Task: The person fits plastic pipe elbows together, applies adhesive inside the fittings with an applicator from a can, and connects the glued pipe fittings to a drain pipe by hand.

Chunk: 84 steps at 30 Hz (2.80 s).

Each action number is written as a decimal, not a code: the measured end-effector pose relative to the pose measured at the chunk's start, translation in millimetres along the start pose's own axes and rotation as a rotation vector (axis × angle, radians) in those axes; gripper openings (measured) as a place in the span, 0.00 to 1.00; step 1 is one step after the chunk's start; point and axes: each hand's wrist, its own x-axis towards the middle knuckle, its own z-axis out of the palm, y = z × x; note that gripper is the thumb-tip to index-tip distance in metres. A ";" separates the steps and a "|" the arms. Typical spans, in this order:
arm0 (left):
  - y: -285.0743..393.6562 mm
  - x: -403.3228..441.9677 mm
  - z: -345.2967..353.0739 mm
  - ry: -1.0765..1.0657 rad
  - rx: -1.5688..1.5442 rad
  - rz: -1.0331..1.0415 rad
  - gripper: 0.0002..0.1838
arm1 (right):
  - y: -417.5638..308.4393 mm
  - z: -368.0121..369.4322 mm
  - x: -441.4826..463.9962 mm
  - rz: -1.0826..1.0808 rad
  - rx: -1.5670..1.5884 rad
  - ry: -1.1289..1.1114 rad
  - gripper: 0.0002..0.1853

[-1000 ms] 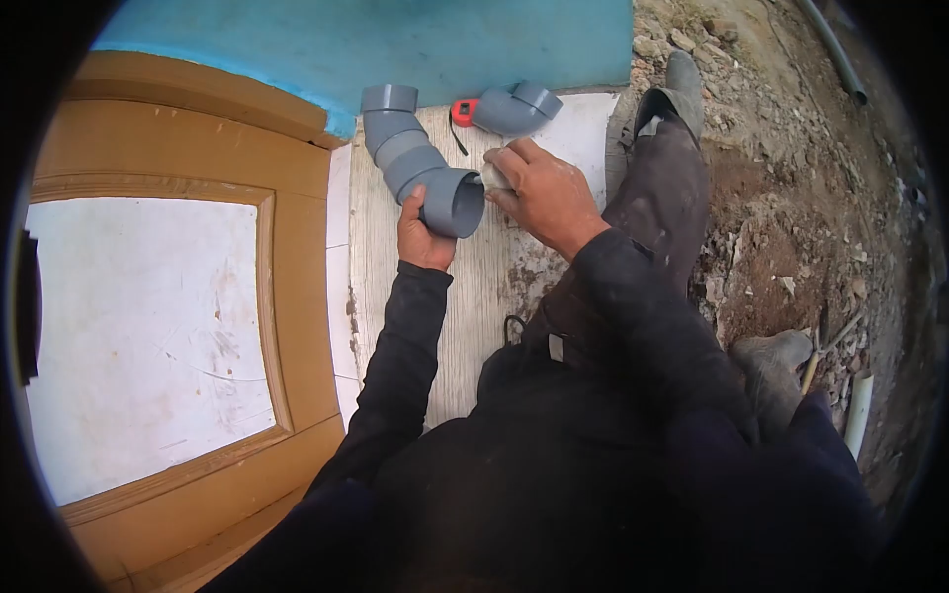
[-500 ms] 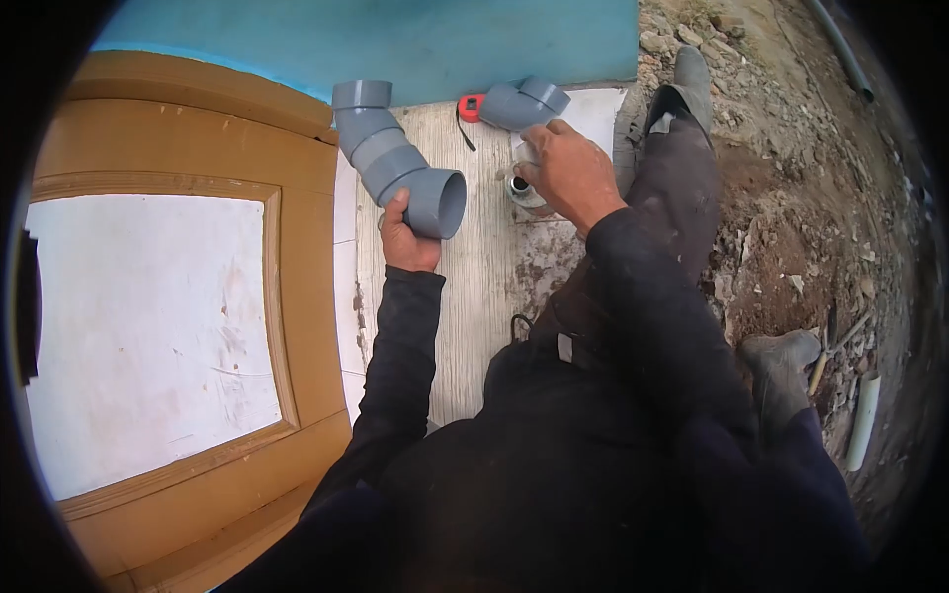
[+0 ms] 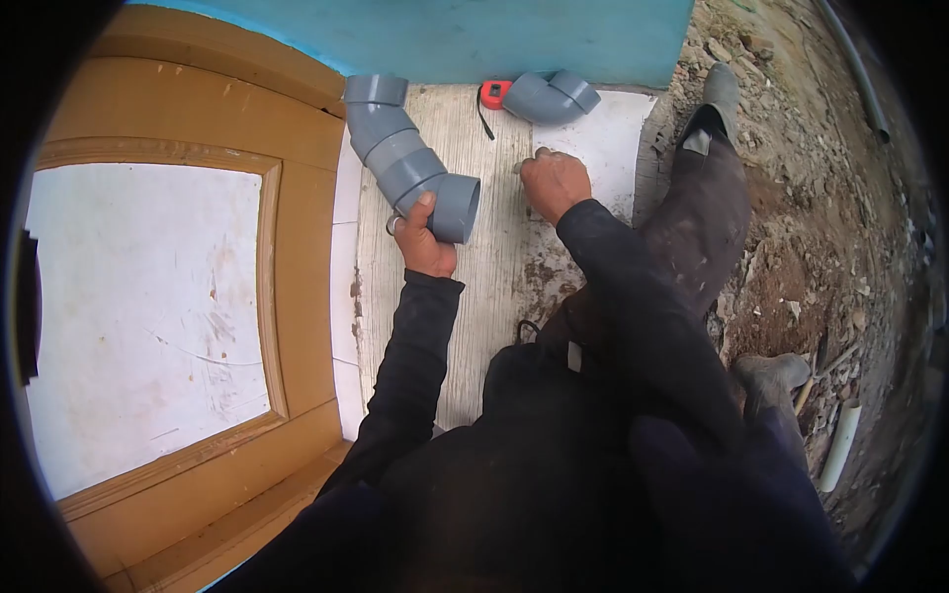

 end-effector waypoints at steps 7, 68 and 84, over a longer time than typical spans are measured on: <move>0.2 -2.2 -1.7 -0.007 0.062 0.073 0.32 | 29.3 -22.9 -15.7 0.257 0.042 -0.068 0.09; 22.0 -4.0 69.1 -0.654 -0.371 -0.092 0.49 | -31.3 -159.3 -95.9 0.064 1.115 0.043 0.24; 44.0 -6.5 73.0 -0.532 -0.263 -0.099 0.40 | -42.2 -169.2 -94.4 -0.023 0.747 0.311 0.23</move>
